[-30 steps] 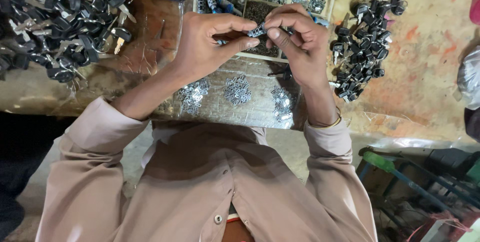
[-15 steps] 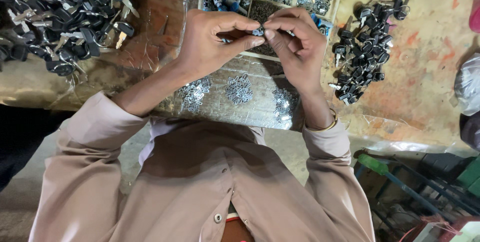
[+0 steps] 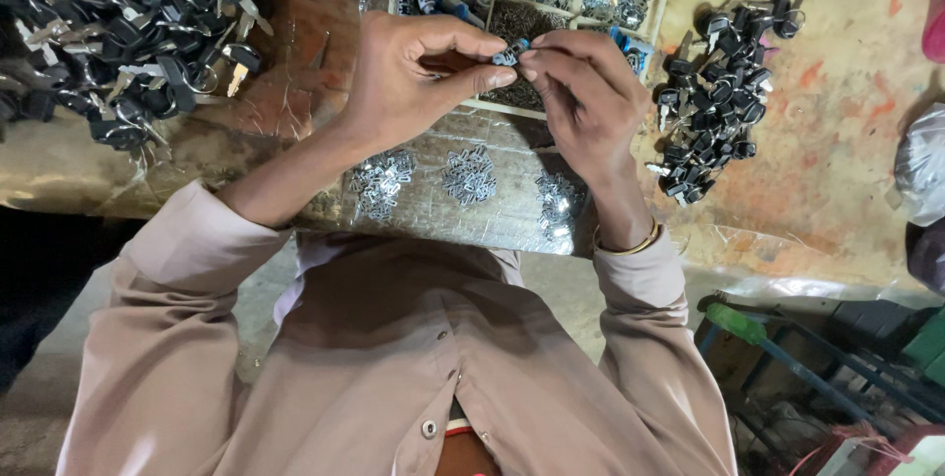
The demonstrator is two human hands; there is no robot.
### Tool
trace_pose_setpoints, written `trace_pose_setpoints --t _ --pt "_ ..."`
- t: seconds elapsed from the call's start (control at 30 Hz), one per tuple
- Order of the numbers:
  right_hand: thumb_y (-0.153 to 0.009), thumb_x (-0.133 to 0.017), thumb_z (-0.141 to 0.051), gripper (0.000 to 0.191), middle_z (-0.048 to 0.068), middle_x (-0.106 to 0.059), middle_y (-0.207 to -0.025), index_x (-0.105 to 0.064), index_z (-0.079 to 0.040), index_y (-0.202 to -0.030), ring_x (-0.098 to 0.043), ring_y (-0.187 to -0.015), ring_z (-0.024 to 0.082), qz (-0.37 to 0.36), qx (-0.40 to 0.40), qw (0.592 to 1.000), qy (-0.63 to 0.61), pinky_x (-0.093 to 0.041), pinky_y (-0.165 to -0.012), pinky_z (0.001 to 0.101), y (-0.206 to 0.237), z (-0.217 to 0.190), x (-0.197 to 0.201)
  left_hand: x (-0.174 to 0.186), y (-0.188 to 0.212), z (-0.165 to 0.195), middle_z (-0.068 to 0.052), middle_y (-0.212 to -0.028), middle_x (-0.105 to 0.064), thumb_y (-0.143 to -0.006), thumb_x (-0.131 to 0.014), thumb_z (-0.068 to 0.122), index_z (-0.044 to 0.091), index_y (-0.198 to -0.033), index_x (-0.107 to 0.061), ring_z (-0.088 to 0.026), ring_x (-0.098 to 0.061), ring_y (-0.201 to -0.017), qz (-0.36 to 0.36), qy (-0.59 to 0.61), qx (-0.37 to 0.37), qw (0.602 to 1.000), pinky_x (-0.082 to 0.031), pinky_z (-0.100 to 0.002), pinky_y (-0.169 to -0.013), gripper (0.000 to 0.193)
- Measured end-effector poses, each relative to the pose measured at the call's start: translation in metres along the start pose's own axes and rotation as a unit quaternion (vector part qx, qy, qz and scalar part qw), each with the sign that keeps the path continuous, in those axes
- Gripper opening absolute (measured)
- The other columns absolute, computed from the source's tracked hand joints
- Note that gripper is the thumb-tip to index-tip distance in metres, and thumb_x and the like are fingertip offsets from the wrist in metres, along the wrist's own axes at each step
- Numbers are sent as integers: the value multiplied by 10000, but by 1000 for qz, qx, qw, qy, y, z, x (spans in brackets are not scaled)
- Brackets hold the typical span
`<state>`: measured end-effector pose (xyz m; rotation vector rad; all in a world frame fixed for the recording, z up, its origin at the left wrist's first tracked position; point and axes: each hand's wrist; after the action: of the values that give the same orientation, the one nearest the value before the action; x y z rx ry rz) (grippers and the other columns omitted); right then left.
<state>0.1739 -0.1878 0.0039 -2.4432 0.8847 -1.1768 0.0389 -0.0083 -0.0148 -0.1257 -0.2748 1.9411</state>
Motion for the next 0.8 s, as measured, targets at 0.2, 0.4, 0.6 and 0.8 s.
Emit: trace_pose_setpoints --t 0.2,0.4,0.6,0.8 --pt "-964 -744 81 125 111 -705 -1017 -711 25 -1071 -648 -781 122 64 -209 952 -216 -504 -660 247 7 7 3 0 0 2 -127 -1040 -787 -953 -861 -1 -39 -1120 -759 -140 -776 -935 0 -15 -4 1000 -663 -257 -814 200" --pt "-1034 -719 71 77 131 -716 -1038 -680 66 -1100 -673 -782 142 54 -209 920 -327 -560 -697 256 10 15 0 -2 -1 3 -122 -1050 -786 -944 -863 -5 -38 -1112 -755 -155 -782 -966 -4 -12 -7 1000 -659 -265 -839 203" --pt "-1063 -660 79 83 80 -575 -1178 -680 32 -1129 -625 -863 117 -12 -227 896 -382 -570 -721 251 11 9 -4 -1 0 1 -134 -1049 -788 -938 -858 -12 -49 -1102 -753 -162 -783 -966 -11 -12 4 1000 -653 -265 -833 198" --pt "-1090 -632 87 117 59 -525 -1232 -689 11 -1159 -599 -932 99 -42 -227 908 -351 -567 -766 244 8 3 -5 -1 0 -1 -143 -1053 -785 -958 -840 -19 -61 -1101 -739 -180 -789 -992 -24 1 -1 1000 -667 -278 -863 180"
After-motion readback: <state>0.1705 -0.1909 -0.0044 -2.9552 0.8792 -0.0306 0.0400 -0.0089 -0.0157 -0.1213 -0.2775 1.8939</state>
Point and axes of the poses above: each hand's wrist, its own y-axis away from the middle knuckle, its own x-axis out of the back of the hand, z = x × y
